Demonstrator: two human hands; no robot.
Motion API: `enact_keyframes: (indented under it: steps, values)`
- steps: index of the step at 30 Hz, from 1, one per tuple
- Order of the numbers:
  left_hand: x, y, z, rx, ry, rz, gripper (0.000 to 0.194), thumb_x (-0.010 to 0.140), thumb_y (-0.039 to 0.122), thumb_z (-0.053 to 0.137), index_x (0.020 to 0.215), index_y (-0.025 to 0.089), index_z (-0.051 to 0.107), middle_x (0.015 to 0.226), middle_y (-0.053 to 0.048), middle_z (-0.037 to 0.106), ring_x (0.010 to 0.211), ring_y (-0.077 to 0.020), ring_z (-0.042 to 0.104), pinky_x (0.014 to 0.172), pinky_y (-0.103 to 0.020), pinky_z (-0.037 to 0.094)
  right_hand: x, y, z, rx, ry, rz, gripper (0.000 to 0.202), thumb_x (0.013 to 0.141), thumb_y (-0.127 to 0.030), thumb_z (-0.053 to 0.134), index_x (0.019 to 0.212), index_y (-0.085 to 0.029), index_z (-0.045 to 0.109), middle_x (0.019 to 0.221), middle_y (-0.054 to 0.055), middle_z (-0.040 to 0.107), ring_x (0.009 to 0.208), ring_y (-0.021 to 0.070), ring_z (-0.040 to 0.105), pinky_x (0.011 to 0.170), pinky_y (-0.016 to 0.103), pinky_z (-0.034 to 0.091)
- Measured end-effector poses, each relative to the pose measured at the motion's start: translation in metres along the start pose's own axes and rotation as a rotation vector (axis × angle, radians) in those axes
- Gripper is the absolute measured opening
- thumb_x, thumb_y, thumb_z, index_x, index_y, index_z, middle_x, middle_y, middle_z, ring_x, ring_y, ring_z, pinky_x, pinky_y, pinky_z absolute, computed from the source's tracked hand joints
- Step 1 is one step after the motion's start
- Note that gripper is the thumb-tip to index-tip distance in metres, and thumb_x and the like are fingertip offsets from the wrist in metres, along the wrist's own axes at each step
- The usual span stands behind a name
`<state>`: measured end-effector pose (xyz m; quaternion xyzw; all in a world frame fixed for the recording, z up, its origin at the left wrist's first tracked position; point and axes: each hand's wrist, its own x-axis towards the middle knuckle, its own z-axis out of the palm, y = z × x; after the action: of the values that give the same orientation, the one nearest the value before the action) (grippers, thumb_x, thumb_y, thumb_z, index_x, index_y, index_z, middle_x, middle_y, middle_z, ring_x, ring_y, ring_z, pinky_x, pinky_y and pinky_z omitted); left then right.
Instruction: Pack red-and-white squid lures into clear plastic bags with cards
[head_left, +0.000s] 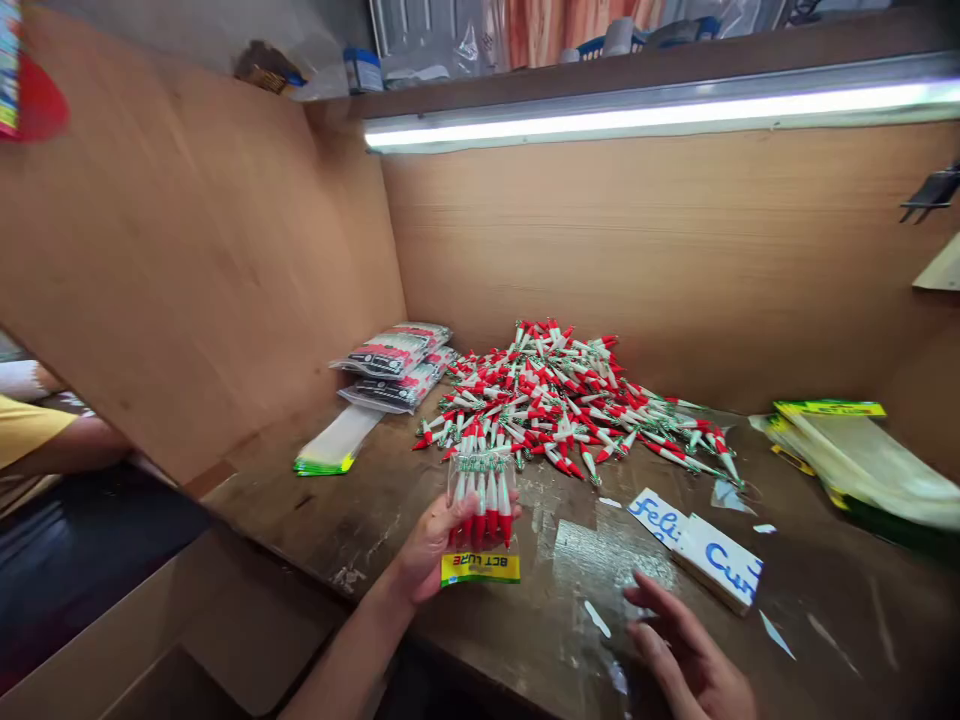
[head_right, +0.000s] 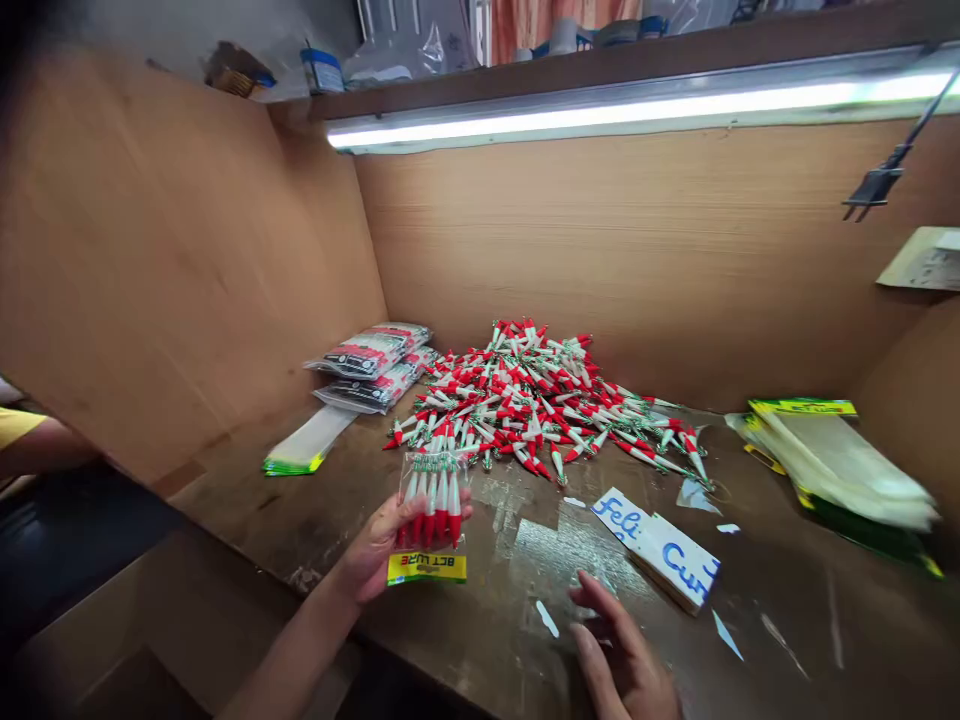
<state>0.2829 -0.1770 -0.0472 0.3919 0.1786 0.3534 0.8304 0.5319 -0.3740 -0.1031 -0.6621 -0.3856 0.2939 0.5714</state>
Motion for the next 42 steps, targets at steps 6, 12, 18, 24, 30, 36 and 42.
enact_keyframes:
  steps: [6, 12, 18, 24, 30, 36, 42]
  values:
    - [0.012, -0.040, 0.037, -0.002, -0.047, -0.087, 0.038, 0.094, 0.035, 0.068, 0.125, 0.014, 0.067, 0.124, -0.016, 0.071, 0.112, -0.0292, 0.069, 0.102, -0.040, 0.049, 0.016, -0.028, 0.043, 0.203, -0.228, 0.034, 0.055, 0.089, -0.053, 0.067, 0.136, -0.025, 0.063, 0.127, 0.011, 0.070, 0.113, 0.0290, 0.067, 0.096, 0.038, 0.054]
    - [0.013, -0.055, 0.052, -0.020, -0.006, -0.144, 0.032, 0.091, 0.042, 0.071, 0.112, 0.017, 0.070, 0.102, -0.011, 0.076, 0.090, -0.0248, 0.074, 0.083, -0.033, 0.056, 0.026, -0.036, 0.063, 0.326, -0.252, 0.030, 0.036, 0.088, -0.051, 0.070, 0.095, -0.017, 0.076, 0.089, 0.008, 0.075, 0.082, 0.0248, 0.068, 0.076, 0.033, 0.054]
    - [0.018, -0.059, 0.054, -0.046, 0.100, -0.119, 0.026, 0.088, 0.038, 0.076, 0.098, 0.014, 0.069, 0.088, -0.009, 0.077, 0.082, -0.0238, 0.075, 0.082, -0.035, 0.058, 0.026, -0.030, 0.055, 0.397, -0.283, 0.111, 0.038, 0.088, -0.053, 0.068, 0.095, -0.017, 0.077, 0.083, 0.004, 0.074, 0.077, 0.0230, 0.066, 0.072, 0.030, 0.051]
    - [0.018, -0.063, 0.052, -0.120, 0.092, -0.164, 0.022, 0.093, 0.033, 0.069, 0.104, 0.014, 0.068, 0.092, -0.011, 0.077, 0.088, -0.0256, 0.076, 0.085, -0.037, 0.059, 0.026, -0.029, 0.050, 0.389, -0.291, 0.125, 0.042, 0.091, -0.056, 0.063, 0.083, -0.017, 0.078, 0.071, 0.002, 0.070, 0.066, 0.0191, 0.061, 0.063, 0.026, 0.046]
    - [0.016, -0.065, 0.050, -0.120, 0.051, -0.164, 0.022, 0.092, 0.028, 0.071, 0.110, 0.016, 0.067, 0.098, -0.010, 0.077, 0.089, -0.0244, 0.075, 0.086, -0.037, 0.058, 0.024, -0.026, 0.052, 0.468, -0.298, 0.141, 0.050, 0.095, -0.061, 0.053, 0.093, -0.019, 0.079, 0.085, 0.006, 0.075, 0.073, 0.0238, 0.067, 0.071, 0.032, 0.052]
    - [0.017, -0.069, 0.052, 0.009, 0.020, -0.130, 0.029, 0.090, 0.036, 0.073, 0.110, 0.016, 0.068, 0.095, -0.011, 0.076, 0.080, -0.0229, 0.075, 0.076, -0.033, 0.059, 0.025, -0.021, 0.051, 0.349, -0.209, 0.091, 0.044, 0.089, -0.060, 0.063, 0.090, -0.018, 0.076, 0.082, 0.005, 0.073, 0.075, 0.0229, 0.064, 0.070, 0.030, 0.051]
    - [0.019, -0.076, 0.052, 0.184, 0.064, -0.030, 0.030, 0.089, 0.042, 0.074, 0.100, 0.015, 0.072, 0.082, -0.008, 0.075, 0.061, -0.0185, 0.069, 0.061, -0.028, 0.056, 0.023, -0.025, 0.045, 0.208, -0.157, 0.013, 0.041, 0.092, -0.053, 0.062, 0.077, -0.016, 0.074, 0.073, 0.003, 0.069, 0.069, 0.0194, 0.061, 0.065, 0.026, 0.048]
